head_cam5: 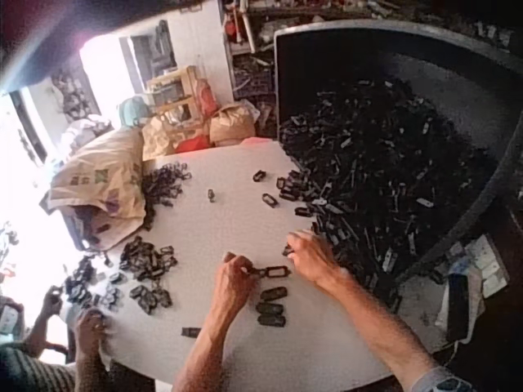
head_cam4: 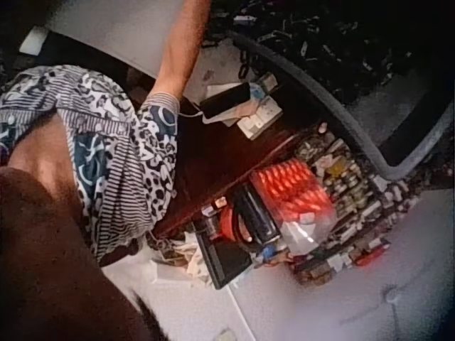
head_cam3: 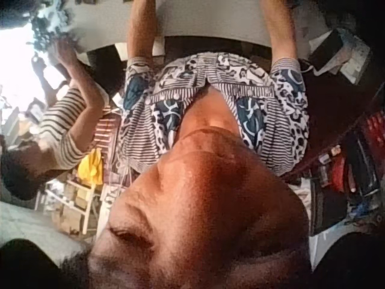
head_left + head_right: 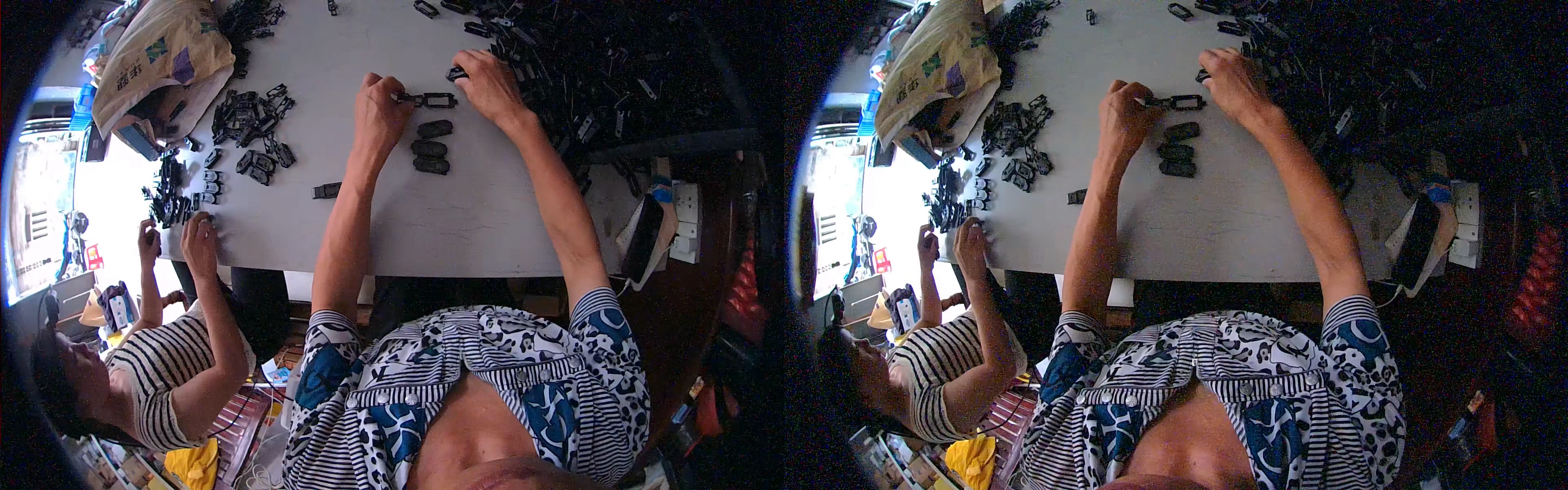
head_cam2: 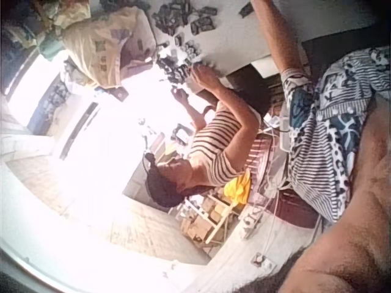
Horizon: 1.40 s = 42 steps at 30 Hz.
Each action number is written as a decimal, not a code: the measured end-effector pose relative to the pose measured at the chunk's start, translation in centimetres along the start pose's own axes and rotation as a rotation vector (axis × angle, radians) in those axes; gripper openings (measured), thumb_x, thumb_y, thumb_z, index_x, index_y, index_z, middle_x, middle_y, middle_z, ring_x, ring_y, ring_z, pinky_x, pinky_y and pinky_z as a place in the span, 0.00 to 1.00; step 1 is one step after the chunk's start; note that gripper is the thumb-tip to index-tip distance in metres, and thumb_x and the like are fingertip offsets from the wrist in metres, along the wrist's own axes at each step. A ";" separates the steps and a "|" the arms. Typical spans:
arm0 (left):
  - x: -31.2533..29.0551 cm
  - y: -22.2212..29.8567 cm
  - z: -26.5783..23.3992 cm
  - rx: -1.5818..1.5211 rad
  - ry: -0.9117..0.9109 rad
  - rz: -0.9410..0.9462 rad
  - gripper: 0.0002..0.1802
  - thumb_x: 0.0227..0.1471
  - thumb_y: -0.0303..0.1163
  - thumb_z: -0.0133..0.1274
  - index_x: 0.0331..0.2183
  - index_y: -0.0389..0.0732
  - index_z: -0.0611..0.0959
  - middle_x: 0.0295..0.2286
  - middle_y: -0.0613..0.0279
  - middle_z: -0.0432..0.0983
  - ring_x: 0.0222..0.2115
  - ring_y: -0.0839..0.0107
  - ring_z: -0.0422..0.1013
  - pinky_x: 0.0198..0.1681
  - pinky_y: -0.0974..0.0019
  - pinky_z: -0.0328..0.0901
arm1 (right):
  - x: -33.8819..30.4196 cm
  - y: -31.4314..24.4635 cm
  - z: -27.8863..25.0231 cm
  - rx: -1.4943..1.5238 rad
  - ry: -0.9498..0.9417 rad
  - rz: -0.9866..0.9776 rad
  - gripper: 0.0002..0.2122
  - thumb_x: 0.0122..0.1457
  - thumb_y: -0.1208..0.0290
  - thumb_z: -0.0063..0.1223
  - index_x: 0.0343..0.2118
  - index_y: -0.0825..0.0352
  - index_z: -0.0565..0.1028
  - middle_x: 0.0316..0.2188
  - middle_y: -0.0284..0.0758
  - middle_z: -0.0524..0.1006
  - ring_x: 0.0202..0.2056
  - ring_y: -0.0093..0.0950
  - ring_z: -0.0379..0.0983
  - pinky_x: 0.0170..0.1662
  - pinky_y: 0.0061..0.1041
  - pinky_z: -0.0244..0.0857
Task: The person assembles small black plastic components by hand, then stacks the assembled parts on a table.
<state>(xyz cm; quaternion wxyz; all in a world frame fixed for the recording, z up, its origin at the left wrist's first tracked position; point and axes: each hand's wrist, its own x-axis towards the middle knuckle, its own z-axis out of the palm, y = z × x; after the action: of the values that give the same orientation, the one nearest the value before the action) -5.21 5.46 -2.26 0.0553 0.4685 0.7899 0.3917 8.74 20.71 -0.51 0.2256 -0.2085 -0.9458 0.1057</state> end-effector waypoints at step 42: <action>0.2 -0.6 1.8 -0.179 0.029 0.081 0.14 0.30 0.16 0.59 0.28 0.34 0.83 0.30 0.51 0.71 0.32 0.53 0.71 0.35 0.58 0.67 | -0.2 -2.3 0.7 0.341 -0.073 -0.140 0.14 0.41 0.81 0.62 0.33 0.70 0.75 0.31 0.38 0.73 0.38 0.38 0.71 0.42 0.33 0.66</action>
<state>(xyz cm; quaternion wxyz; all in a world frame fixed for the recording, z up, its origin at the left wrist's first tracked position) -4.95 6.48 -3.84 0.0695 0.4874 0.7331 0.4693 7.73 18.47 -0.54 0.2298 -0.0969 -0.9340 0.2559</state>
